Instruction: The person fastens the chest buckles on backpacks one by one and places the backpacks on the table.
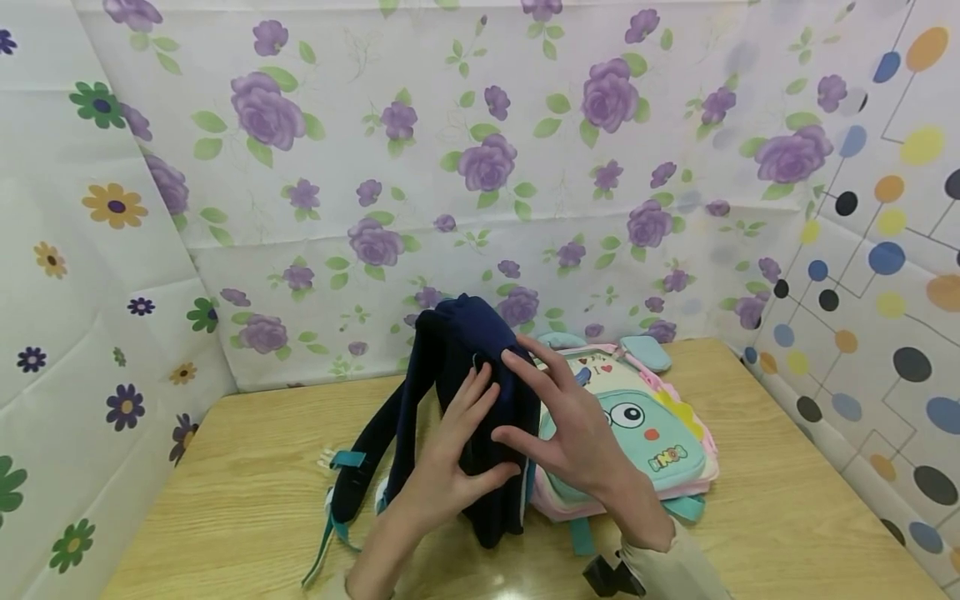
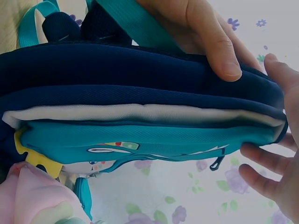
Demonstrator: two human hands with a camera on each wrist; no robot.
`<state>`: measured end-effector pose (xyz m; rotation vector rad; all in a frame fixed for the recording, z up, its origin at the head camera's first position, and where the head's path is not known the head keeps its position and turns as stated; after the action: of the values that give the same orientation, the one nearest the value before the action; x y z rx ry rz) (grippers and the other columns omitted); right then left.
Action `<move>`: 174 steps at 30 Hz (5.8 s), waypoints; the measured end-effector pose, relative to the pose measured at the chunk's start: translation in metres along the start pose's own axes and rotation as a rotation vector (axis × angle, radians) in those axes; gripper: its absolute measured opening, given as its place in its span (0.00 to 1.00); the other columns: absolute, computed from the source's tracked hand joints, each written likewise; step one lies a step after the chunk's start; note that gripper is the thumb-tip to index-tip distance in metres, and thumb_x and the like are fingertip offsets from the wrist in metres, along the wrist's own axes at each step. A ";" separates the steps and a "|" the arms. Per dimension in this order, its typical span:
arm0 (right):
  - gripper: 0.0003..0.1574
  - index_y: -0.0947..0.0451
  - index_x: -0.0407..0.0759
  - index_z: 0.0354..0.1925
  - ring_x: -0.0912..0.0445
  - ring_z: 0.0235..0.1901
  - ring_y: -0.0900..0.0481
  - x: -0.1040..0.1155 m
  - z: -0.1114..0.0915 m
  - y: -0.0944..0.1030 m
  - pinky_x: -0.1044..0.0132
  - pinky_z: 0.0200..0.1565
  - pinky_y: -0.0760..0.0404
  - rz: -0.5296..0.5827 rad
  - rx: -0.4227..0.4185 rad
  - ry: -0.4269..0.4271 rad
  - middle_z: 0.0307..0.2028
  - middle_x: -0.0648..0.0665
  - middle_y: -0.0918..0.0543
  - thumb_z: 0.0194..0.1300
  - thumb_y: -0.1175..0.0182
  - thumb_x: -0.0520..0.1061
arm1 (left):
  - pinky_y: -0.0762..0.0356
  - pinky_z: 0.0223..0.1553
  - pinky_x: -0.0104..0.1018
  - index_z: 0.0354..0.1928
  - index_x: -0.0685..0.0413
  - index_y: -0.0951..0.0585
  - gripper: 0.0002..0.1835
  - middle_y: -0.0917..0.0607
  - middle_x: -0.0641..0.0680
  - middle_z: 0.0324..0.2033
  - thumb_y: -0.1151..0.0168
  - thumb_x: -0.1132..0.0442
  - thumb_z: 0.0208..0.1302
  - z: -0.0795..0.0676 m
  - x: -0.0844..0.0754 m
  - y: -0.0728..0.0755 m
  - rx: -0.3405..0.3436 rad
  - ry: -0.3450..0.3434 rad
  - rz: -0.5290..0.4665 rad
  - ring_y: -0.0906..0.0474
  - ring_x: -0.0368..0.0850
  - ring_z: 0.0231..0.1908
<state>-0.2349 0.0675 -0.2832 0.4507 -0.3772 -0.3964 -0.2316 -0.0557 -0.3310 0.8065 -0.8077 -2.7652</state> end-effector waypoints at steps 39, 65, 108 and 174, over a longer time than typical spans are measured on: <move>0.41 0.34 0.55 0.70 0.59 0.42 0.21 -0.029 -0.008 0.004 0.65 0.43 0.22 0.044 0.078 -0.183 0.69 0.44 0.35 0.63 0.31 0.56 | 0.34 0.62 0.20 0.56 0.45 0.19 0.21 0.22 0.52 0.62 0.34 0.71 0.63 -0.036 0.048 0.122 -0.107 0.283 0.137 0.30 0.34 0.63; 0.42 0.35 0.56 0.71 0.61 0.42 0.27 -0.039 -0.009 0.006 0.67 0.42 0.23 0.046 0.106 -0.214 0.69 0.44 0.35 0.62 0.30 0.51 | 0.21 0.52 0.54 0.71 0.55 0.33 0.35 0.31 0.65 0.69 0.40 0.44 0.69 -0.131 0.138 0.134 0.354 1.002 0.028 0.29 0.67 0.63; 0.39 0.33 0.54 0.65 0.62 0.28 0.24 -0.070 -0.018 0.001 0.66 0.38 0.18 0.188 0.116 -0.411 0.63 0.49 0.34 0.59 0.27 0.46 | 0.20 0.47 0.48 0.59 0.46 0.21 0.22 0.13 0.57 0.46 0.36 0.47 0.67 -0.109 0.140 0.132 0.167 0.884 -0.018 0.15 0.50 0.46; 0.34 0.24 0.56 0.46 0.57 0.34 0.27 -0.070 -0.079 -0.122 0.61 0.40 0.31 -0.158 0.793 -0.361 0.37 0.54 0.23 0.51 0.32 0.75 | 0.19 0.46 0.45 0.56 0.56 0.20 0.20 0.18 0.57 0.53 0.36 0.52 0.68 -0.121 0.145 0.119 0.381 0.938 0.088 0.21 0.54 0.52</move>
<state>-0.2950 0.0252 -0.4267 1.1949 -0.8593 -0.4756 -0.2893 -0.2522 -0.4194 1.8440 -1.0783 -1.7909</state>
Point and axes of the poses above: each hand's wrist, its own z-axis towards the middle knuckle, its own y-axis out of the back of the hand, x = y × z, the point moved 10 cm from there along z, towards the middle knuckle
